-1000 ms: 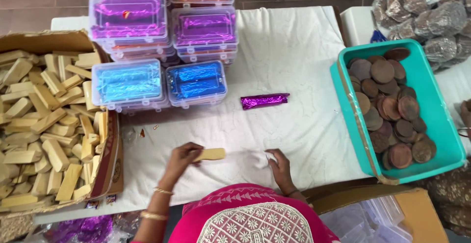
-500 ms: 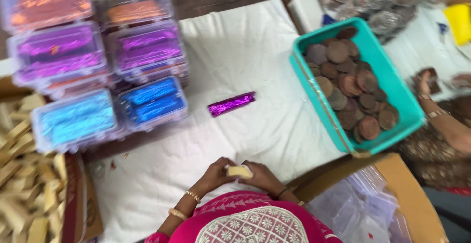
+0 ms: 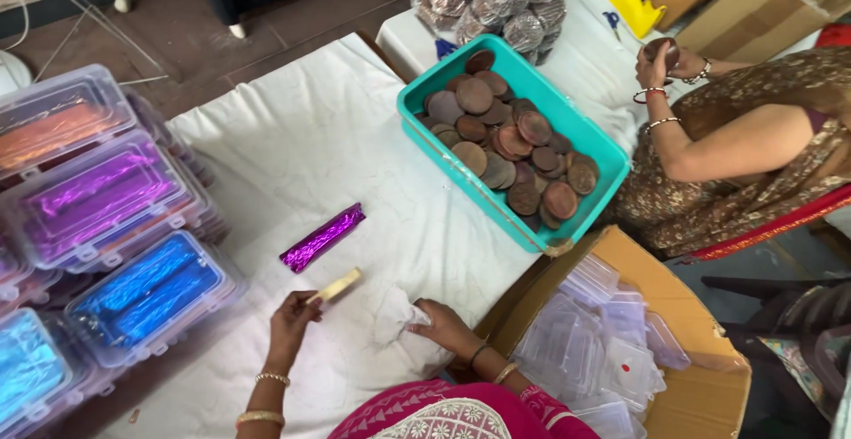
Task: Wrapping sandalwood blocks in foil and decorative paper.
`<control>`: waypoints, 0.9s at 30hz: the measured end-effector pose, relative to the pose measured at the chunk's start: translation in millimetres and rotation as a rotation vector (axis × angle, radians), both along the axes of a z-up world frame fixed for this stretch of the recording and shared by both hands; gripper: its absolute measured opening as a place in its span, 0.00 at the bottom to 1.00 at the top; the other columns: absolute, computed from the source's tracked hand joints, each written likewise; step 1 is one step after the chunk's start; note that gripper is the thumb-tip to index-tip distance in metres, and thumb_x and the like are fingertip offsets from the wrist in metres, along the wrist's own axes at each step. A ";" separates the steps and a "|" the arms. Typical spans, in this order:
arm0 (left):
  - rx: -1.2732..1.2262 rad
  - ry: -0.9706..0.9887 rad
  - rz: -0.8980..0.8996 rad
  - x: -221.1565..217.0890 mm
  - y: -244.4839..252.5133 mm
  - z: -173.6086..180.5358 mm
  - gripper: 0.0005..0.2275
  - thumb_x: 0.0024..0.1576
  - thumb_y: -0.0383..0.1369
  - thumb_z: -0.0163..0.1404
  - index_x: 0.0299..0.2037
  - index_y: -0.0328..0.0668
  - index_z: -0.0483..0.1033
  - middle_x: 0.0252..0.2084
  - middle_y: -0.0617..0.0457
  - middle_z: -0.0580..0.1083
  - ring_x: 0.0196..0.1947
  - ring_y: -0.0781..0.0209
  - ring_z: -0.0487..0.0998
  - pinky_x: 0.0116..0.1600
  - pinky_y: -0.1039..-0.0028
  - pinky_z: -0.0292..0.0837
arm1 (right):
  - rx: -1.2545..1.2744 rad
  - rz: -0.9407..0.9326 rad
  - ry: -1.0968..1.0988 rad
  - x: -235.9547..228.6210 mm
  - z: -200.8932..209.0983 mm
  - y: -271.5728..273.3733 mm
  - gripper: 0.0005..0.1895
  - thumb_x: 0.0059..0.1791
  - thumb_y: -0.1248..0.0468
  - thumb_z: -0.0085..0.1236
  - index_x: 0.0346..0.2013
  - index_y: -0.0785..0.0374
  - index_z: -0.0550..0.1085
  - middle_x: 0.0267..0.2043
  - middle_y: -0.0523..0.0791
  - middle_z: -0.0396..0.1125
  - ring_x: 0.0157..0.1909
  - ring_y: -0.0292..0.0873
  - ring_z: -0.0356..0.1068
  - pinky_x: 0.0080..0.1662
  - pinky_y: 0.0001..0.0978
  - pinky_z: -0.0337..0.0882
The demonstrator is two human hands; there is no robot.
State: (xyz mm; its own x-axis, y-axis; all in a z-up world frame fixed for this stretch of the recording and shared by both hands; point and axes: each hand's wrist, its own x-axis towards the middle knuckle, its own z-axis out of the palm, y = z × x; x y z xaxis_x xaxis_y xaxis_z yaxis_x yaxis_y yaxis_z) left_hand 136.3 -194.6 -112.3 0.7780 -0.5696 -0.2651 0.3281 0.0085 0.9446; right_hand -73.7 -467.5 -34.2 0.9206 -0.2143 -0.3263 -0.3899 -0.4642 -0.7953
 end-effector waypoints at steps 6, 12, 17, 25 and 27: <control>0.378 -0.139 0.080 17.9 -8.0 0.7 0.13 0.60 0.30 0.56 0.51 0.30 0.78 0.36 0.43 0.80 0.31 0.64 0.80 0.40 0.76 0.77 | -0.131 0.217 0.088 -13.4 -21.5 2.1 0.27 0.47 0.53 0.65 0.55 0.62 0.68 0.53 0.51 0.67 0.54 0.53 0.68 0.55 0.43 0.69; 0.456 -0.305 0.218 -0.4 -6.7 8.3 0.17 0.57 0.32 0.59 0.54 0.32 0.75 0.53 0.45 0.67 0.30 0.60 0.80 0.38 0.72 0.79 | -0.136 0.270 0.065 -13.2 -36.2 -7.7 0.28 0.44 0.55 0.67 0.54 0.63 0.68 0.52 0.52 0.68 0.54 0.55 0.69 0.55 0.44 0.69; 0.706 -0.430 0.208 -50.1 33.3 21.9 0.27 0.53 0.33 0.59 0.63 0.41 0.65 0.59 0.41 0.65 0.45 0.51 0.76 0.47 0.66 0.80 | -0.191 0.285 -0.086 -15.1 -69.6 -10.6 0.31 0.43 0.55 0.69 0.56 0.65 0.70 0.54 0.55 0.69 0.55 0.59 0.69 0.56 0.44 0.69; 1.170 -0.946 -0.059 -154.2 166.5 20.0 0.24 0.58 0.45 0.47 0.66 0.55 0.65 0.71 0.51 0.59 0.71 0.50 0.55 0.73 0.54 0.48 | -0.202 0.337 0.053 -14.4 -63.9 -11.3 0.30 0.44 0.52 0.65 0.56 0.65 0.71 0.52 0.54 0.71 0.54 0.57 0.71 0.54 0.43 0.70; 1.288 -0.913 -0.037 -172.7 197.0 21.8 0.25 0.58 0.46 0.46 0.66 0.55 0.64 0.71 0.50 0.58 0.71 0.50 0.55 0.73 0.53 0.47 | -0.226 0.391 0.069 -16.4 -70.4 -19.4 0.30 0.44 0.50 0.64 0.55 0.65 0.71 0.52 0.54 0.71 0.54 0.57 0.71 0.54 0.43 0.70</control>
State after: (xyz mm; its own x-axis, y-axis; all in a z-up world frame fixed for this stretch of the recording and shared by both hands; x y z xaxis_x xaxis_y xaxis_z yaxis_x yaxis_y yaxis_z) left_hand -36.4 2.4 -90.5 0.9312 -0.3626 -0.0360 -0.3506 -0.9185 0.1827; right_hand -90.1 -486.9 -104.6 0.9242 0.0720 -0.3751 -0.1996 -0.7463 -0.6349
